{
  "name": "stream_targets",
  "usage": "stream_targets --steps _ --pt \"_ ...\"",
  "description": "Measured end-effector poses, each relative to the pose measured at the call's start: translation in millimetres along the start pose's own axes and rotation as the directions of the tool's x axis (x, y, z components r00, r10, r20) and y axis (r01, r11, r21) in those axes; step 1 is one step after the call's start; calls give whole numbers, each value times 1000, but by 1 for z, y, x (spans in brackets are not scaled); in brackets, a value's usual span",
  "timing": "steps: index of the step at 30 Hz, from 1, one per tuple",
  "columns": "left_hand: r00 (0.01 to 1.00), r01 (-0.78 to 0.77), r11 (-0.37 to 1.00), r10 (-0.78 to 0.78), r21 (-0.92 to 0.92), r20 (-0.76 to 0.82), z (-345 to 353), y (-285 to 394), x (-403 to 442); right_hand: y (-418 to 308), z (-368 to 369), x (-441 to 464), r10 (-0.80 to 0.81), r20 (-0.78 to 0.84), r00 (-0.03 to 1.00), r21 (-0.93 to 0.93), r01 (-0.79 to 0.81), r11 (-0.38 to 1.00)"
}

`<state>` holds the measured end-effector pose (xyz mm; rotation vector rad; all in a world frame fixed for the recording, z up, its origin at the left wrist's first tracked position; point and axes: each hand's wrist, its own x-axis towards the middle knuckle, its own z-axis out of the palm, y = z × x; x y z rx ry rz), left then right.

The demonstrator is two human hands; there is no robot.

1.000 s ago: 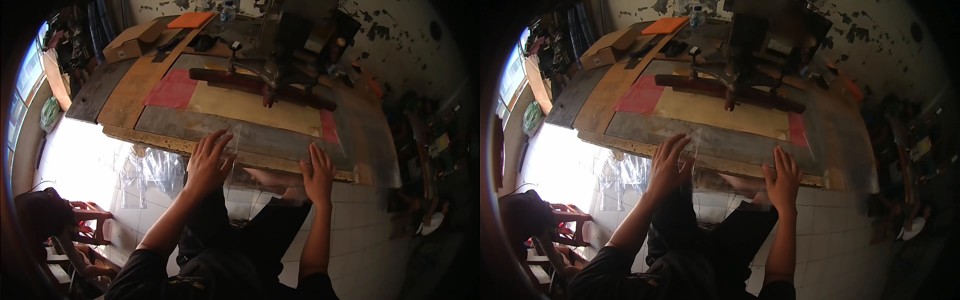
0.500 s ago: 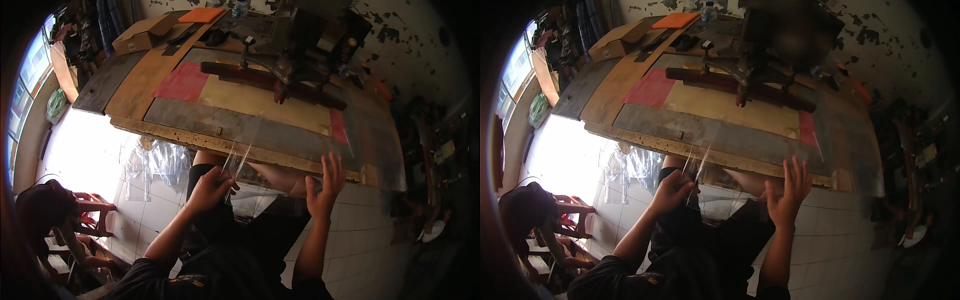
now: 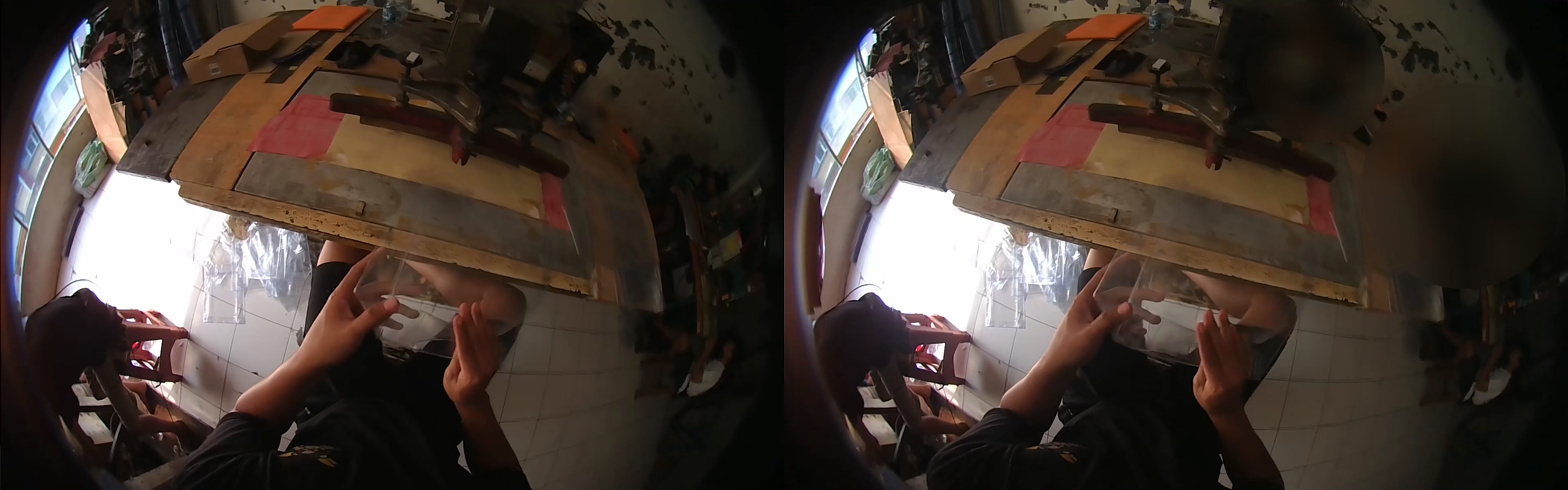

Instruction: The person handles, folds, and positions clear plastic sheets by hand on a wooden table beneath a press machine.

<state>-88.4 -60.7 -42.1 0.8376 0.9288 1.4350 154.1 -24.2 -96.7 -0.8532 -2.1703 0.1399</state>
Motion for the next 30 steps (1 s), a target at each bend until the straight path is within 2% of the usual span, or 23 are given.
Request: stream_targets --steps 4,6,8,10,12,14,18,19,21,22,24,26,28,30 --pt "1000 -8 998 8 66 0 -24 27 -31 -39 29 -10 -56 162 985 278 8 961" --pt "984 -134 927 165 350 -61 -62 48 -55 -50 30 -4 -227 369 901 299 115 947" --pt "942 -112 921 217 373 -255 -110 71 -88 -53 35 -2 -292 421 859 345 146 927" --pt "833 -115 819 387 562 -394 -170 87 -126 -49 36 -2 -323 399 858 360 177 916" --pt "697 -1 741 482 672 -530 -209 105 -163 -35 32 2 -249 376 893 299 137 944" --pt "654 102 707 483 700 -583 -236 115 -199 -12 29 7 -146 312 939 222 78 972" --pt "625 265 747 349 610 -699 -286 98 -244 41 26 19 56 92 994 62 -62 996" --pt "621 271 747 346 607 -703 -298 93 -254 50 22 20 56 98 994 66 -62 996" --pt "662 315 766 246 561 -708 -320 77 -263 69 16 24 139 -34 990 -139 -143 980" --pt "660 316 767 245 558 -710 -324 70 -260 76 14 24 155 -48 987 -156 -161 975" --pt "678 448 774 32 447 -735 -333 52 -245 88 11 26 153 -75 985 -177 -165 970" --pt "676 469 770 2 432 -737 -356 20 -222 90 14 24 145 -55 988 -209 -153 966" --pt "695 510 676 41 531 -718 -388 -21 -190 91 17 22 141 -39 989 -245 -146 958" --pt "757 314 594 314 741 -573 -436 -82 -157 90 22 20 162 -52 985 -265 -170 949"
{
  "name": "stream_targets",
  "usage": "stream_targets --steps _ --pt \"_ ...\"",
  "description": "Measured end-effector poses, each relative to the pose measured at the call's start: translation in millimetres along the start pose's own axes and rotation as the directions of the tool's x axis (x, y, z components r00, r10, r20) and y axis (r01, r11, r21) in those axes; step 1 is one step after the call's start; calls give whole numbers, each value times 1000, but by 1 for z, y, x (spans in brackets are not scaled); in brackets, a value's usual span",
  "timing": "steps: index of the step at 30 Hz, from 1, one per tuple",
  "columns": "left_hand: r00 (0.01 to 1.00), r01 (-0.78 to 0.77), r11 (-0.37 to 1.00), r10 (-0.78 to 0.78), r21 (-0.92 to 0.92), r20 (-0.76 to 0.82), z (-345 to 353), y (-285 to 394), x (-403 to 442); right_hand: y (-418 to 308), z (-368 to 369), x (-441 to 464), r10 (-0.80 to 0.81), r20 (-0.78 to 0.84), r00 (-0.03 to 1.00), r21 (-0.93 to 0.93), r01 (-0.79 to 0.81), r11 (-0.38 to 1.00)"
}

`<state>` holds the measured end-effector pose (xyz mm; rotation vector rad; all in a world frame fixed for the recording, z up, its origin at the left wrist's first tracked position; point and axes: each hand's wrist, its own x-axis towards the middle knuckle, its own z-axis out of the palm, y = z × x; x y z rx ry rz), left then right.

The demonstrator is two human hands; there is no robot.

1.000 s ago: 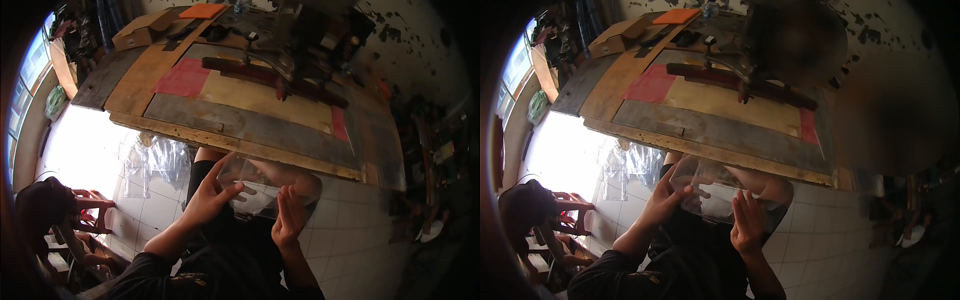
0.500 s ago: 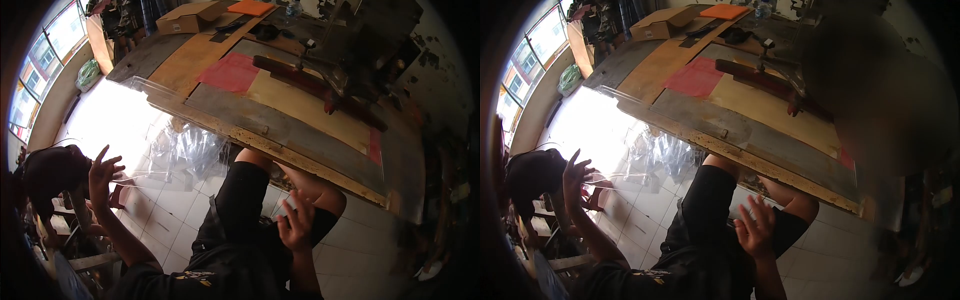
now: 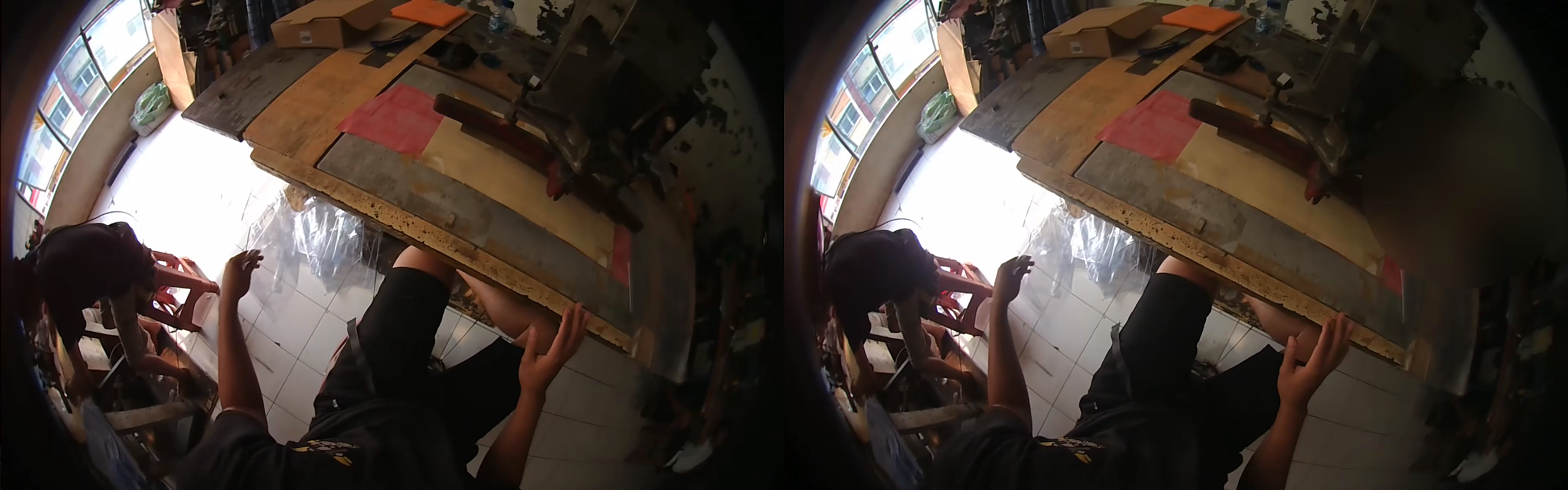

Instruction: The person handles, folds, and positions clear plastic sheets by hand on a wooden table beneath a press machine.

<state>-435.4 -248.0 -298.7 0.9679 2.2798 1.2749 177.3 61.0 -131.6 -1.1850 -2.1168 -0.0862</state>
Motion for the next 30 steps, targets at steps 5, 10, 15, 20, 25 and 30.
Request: stream_targets --steps 5,10,15,20,25,30 --pt "992 -87 907 117 413 -49 94 14 44 -2 3 1 13 -18 1000 9 -12 1000" --pt "934 -172 712 -101 681 342 192 -36 17 -3 5 -1 21 -28 999 -7 -21 1000" --pt "721 -64 867 -302 495 623 272 -128 -66 -4 8 0 46 -26 999 -35 -47 998" --pt "787 162 959 -267 231 557 286 -165 -174 -6 12 1 61 -63 996 -76 -66 995" --pt "662 667 737 -653 107 369 245 -192 -201 4 31 -5 26 -152 988 -126 -45 991" --pt "839 544 830 -534 125 -110 201 -144 -103 25 65 -13 -20 -288 958 -20 15 1000"
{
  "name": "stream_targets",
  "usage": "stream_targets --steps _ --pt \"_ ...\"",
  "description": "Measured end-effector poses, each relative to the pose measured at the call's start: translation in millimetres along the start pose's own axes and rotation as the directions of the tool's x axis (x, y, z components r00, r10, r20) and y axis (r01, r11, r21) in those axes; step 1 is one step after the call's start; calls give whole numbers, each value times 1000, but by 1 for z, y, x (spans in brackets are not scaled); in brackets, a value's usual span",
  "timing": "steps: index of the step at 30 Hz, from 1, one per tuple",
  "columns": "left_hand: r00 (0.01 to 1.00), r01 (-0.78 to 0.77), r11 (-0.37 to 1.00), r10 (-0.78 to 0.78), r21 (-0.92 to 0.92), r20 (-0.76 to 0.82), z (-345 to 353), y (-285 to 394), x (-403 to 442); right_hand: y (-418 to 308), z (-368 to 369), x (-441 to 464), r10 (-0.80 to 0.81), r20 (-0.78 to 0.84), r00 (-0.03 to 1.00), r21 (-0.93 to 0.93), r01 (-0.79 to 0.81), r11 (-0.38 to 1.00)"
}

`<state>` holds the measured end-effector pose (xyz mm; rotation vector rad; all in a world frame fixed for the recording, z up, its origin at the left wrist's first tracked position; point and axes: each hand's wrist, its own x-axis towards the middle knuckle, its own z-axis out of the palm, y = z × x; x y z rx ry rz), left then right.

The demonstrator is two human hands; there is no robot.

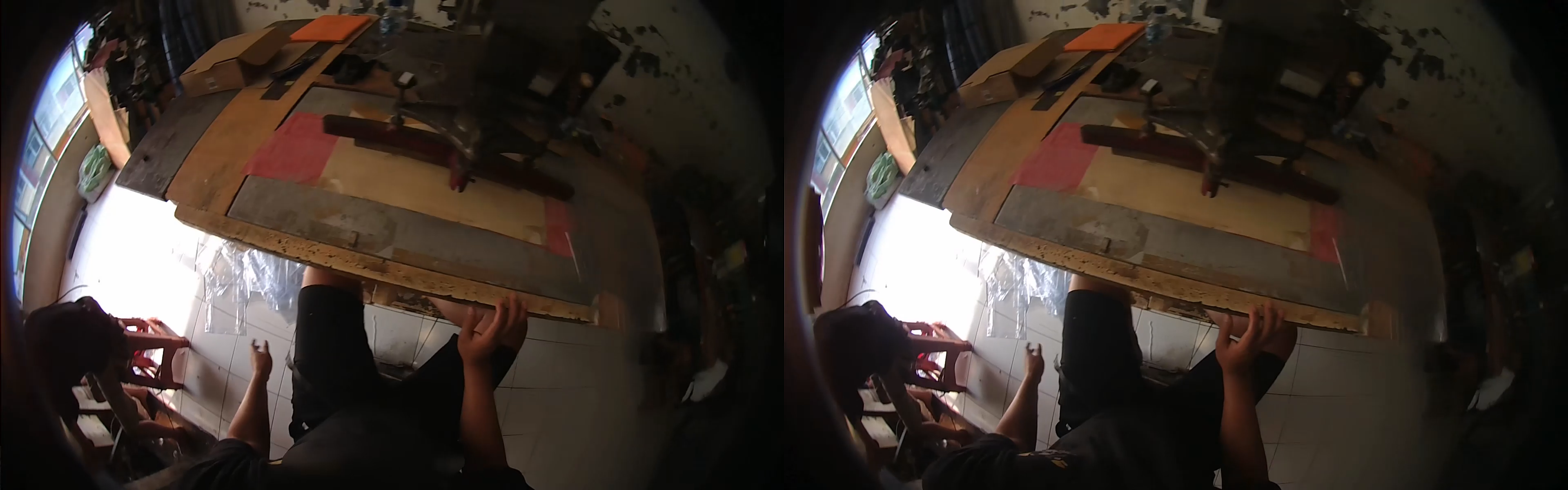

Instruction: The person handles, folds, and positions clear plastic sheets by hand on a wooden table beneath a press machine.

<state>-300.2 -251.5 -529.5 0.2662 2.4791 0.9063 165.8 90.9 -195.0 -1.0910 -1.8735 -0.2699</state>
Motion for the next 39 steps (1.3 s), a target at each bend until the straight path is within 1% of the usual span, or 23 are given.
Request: stream_targets --steps 1,2,3,4,6,8,10,11,12,13,14,16,18,19,20,22,23,24,25,29,31,35,39 --pt "970 -124 992 115 -28 -213 -8 40 12 1 1 0 4 4 1000 18 -4 1000" --pt "898 -195 981 185 16 -400 -18 73 34 1 -1 -1 11 13 1000 39 -12 999" --pt "840 -318 943 231 -101 -491 -45 142 22 -1 -5 2 18 -2 1000 48 -18 999" --pt "711 -478 876 342 -66 -614 -65 192 26 0 -10 3 29 -17 999 19 -29 999" --pt "540 -632 775 435 -6 -720 -112 310 -13 2 -21 3 -1 67 998 49 -2 999" --pt "298 -763 619 590 184 -751 -143 392 -43 6 -33 8 -2 72 997 10 2 1000" --pt "183 -881 439 658 175 -730 -157 466 -90 15 -54 13 -14 148 989 48 7 999" --pt "221 -951 304 804 62 -552 -161 500 -89 39 -76 31 8 127 992 -75 2 997" --pt "220 -956 289 811 43 -542 -159 513 -92 53 -94 44 39 119 992 -192 -16 981" --pt "265 -948 314 865 47 -427 -155 525 -94 67 -107 56 70 109 992 -303 -34 952" --pt "301 -941 334 902 60 -309 -149 534 -94 86 -119 73 130 68 989 -333 -101 938" --pt "277 -953 300 923 48 -268 -129 536 -82 133 -143 105 225 -3 974 -424 -205 882" --pt "370 -841 417 908 346 -195 -117 536 -83 188 -163 129 303 -54 952 -541 -283 792" --pt "439 -834 471 882 288 -172 -121 541 -93 213 -170 135 347 -72 935 -589 -320 742" --pt "433 -838 464 886 285 -168 -121 540 -92 235 -174 140 351 -78 933 -593 -327 736" --pt "488 -828 501 865 252 -115 -123 540 -89 269 -173 145 492 -108 864 -660 -433 614" --pt "485 -829 498 867 256 -116 -124 540 -89 283 -168 140 494 -110 862 -657 -437 615" --pt "490 -828 498 866 257 -100 -125 540 -90 294 -160 136 654 8 757 -630 -504 591" --pt "497 -827 501 864 257 -83 -124 540 -90 304 -155 133 776 132 617 -612 -565 553" --pt "506 -837 509 860 203 -71 -124 541 -89 299 -150 132 789 108 605 -631 -572 524" --pt "499 -846 500 865 187 -54 -125 542 -90 307 -152 126 731 80 678 -601 -552 578" --pt "504 -841 507 861 191 -67 -125 541 -87 302 -156 129 723 46 690 -563 -579 589" --pt "527 -819 531 846 217 -84 -125 542 -91 302 -162 134 720 77 689 -554 -571 606"
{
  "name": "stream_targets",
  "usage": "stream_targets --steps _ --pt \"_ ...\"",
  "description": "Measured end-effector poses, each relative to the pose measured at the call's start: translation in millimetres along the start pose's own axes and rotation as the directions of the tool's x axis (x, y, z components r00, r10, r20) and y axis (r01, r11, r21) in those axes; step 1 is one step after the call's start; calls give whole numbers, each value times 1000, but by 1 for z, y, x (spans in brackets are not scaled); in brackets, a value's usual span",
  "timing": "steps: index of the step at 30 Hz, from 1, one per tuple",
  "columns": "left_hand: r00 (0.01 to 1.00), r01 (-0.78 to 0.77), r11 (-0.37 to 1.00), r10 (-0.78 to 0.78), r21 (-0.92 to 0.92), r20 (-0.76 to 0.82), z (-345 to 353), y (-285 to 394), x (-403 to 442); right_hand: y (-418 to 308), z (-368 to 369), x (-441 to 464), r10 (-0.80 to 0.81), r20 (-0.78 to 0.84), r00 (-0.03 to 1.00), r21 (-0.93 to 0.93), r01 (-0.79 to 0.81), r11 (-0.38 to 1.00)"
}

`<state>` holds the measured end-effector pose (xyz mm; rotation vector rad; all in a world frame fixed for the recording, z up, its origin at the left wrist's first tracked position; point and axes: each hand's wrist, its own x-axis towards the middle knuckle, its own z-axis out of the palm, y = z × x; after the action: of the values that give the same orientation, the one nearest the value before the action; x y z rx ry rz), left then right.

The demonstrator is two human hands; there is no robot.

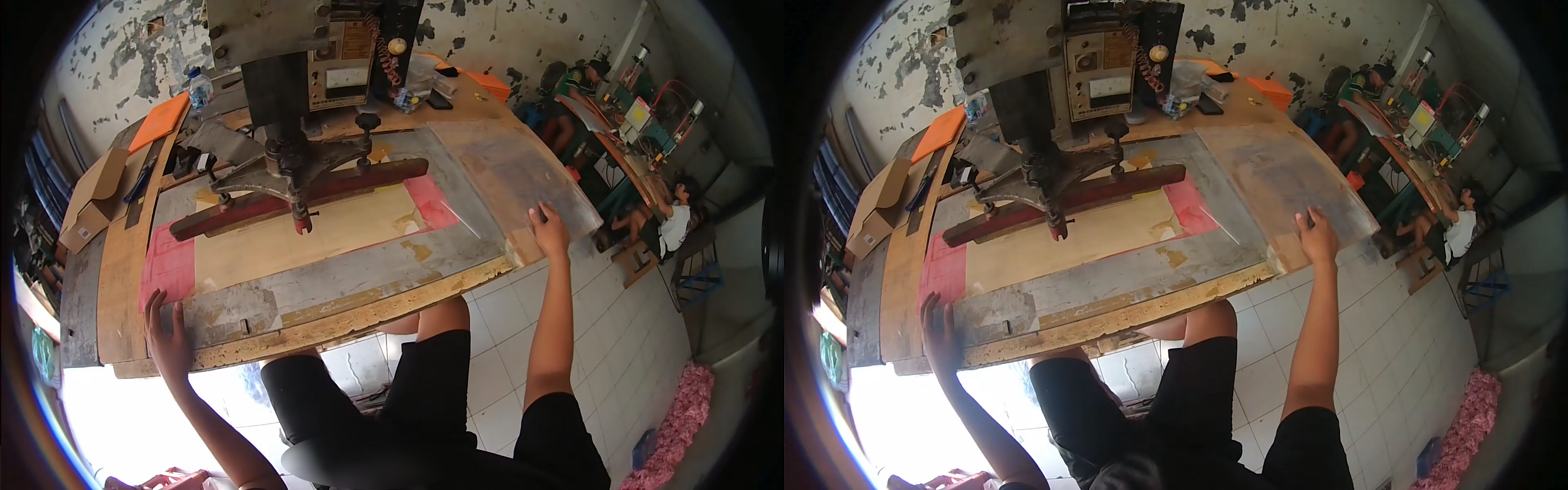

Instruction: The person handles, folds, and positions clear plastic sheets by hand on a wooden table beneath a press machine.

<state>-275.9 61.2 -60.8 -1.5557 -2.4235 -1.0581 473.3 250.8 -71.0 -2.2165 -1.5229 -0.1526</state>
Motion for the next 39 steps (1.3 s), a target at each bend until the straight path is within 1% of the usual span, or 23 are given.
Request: stream_targets --steps 5,7,11,14,17,19,20,21,22,23,25,26,28,29,31,32,34,35,37,38,39 --pt "999 34 998 -35 -49 -16 1 -2 -1 -3 -7 3 35 23 999 -19 -34 999" --pt "999 31 997 -32 -75 -9 1 0 -1 0 -5 4 16 -15 1000 -42 -17 999" --pt "1000 -4 998 3 -62 -21 2 -3 -1 1 -7 6 -16 -39 999 -33 14 999" --pt "1000 1 998 -3 -65 -26 1 -2 -2 1 -10 9 -5 -9 1000 -28 4 1000" --pt "1000 12 999 -13 -52 -22 1 0 -2 -1 -19 9 -14 5 1000 -60 15 998" --pt "1000 -2 998 0 -68 -26 0 -1 -3 -3 -33 5 -56 159 986 -77 69 995" --pt "1000 -2 998 0 -65 -28 -2 -1 -2 9 -34 8 -58 161 985 -74 71 995" --pt "1000 -2 998 1 -70 -20 -2 1 -2 35 -34 14 -190 238 952 133 162 978" --pt "1000 -2 997 1 -77 -12 -3 1 -2 50 -34 16 -332 283 900 339 230 912" --pt "1000 -1 997 0 -78 -13 -2 0 -1 46 -45 8 -334 283 899 339 232 912" --pt "1000 -10 999 9 -50 -16 -1 -3 -1 33 -79 -16 -234 189 954 22 234 972" --pt "1000 -11 998 10 -55 -13 0 -3 -1 45 -72 -16 -231 187 955 16 232 972" --pt "999 -23 999 21 -41 -46 1 -2 -2 85 -43 -9 -109 251 962 133 78 988" --pt "999 -25 999 23 -44 -45 1 -3 -1 87 -45 -12 -107 249 963 131 76 988" --pt "999 3 998 -6 -61 -40 2 -6 -1 90 -50 -15 -251 213 944 338 170 926" --pt "999 3 998 -6 -62 -40 2 -6 -2 88 -52 -15 -250 213 944 337 170 926" --pt "999 3 997 -5 -81 -34 1 -5 -2 83 -54 -11 -324 180 929 410 229 883" --pt "999 1 997 -4 -83 -35 0 -4 -2 79 -57 -10 -323 178 929 410 229 883" --pt "999 -2 998 -1 -71 -42 -1 -5 -4 68 -66 -3 -306 168 937 247 261 933" --pt "999 3 997 -7 -73 -50 -1 -6 -4 73 -69 7 -314 164 935 248 269 931" --pt "999 -14 998 11 -63 -46 -2 -7 -4 85 -71 23 -266 166 950 208 230 951"
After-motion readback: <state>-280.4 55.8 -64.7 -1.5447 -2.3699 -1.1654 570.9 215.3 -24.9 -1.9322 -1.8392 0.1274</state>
